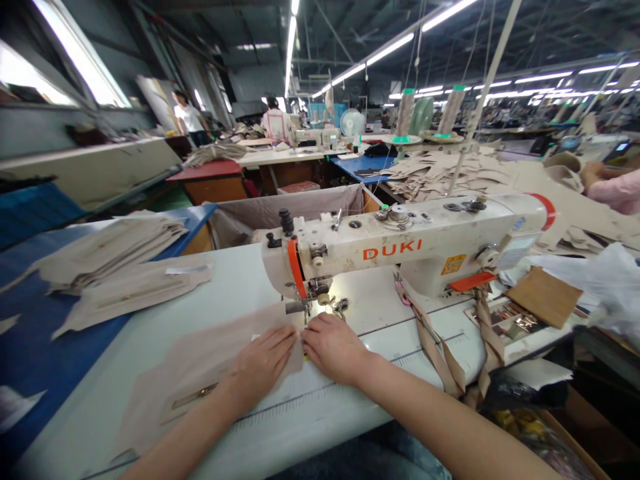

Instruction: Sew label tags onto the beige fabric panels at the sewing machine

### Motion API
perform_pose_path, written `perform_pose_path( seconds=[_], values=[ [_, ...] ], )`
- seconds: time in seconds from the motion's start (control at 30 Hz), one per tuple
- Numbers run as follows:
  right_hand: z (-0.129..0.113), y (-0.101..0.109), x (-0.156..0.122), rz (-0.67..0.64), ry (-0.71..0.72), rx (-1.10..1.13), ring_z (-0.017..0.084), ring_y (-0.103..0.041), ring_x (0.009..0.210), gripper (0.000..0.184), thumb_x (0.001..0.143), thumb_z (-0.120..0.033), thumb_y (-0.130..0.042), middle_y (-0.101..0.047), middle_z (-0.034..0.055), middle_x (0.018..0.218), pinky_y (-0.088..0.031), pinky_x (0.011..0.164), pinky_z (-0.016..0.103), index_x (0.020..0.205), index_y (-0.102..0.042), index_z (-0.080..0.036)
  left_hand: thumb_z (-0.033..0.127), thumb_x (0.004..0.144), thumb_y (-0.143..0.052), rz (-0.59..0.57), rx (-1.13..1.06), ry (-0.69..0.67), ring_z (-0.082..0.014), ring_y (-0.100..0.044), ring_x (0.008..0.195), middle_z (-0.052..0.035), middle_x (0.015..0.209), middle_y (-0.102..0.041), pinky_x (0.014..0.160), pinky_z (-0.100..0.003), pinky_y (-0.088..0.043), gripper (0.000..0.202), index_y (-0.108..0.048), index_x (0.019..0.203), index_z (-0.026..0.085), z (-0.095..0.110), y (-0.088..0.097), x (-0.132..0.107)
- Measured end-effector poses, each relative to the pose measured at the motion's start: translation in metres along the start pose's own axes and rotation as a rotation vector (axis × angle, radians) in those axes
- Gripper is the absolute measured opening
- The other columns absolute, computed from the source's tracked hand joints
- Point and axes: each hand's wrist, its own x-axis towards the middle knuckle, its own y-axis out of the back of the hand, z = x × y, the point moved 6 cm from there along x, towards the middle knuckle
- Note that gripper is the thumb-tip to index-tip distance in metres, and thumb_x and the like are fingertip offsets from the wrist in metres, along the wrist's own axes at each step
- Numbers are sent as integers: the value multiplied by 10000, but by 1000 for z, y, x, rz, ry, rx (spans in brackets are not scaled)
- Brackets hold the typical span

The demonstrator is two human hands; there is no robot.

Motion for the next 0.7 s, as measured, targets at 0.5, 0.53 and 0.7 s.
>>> perform_pose_path(
  seconds=[0.5,0.53,0.7],
  values=[
    [23,-5,10,-25,-1,-95,205,-562,857,145,935,-184,-530,-649,79,905,-434,777,320,915,-668,-143,261,984,-369,30,-44,150,-221,-635,1094,-110,1165,-702,925,-378,-525,359,-645,1189,155,-12,-16,15],
    [24,-5,10,-21,-9,-96,202,-563,850,151,938,-183,-524,-649,80,908,-431,770,318,927,-670,-143,261,984,-368,36,-59,149,-222,-631,1102,-113,1175,-698,929,-379,-523,361,-641,1194,154,-13,-17,17],
    [28,-7,11,1,-35,-85,192,-561,845,198,958,-179,-479,-646,87,907,-423,774,310,940,-672,-137,257,983,-361,48,-116,154,-228,-622,1120,-121,1190,-688,940,-394,-519,368,-625,1214,148,-16,-17,22]
  ],
)
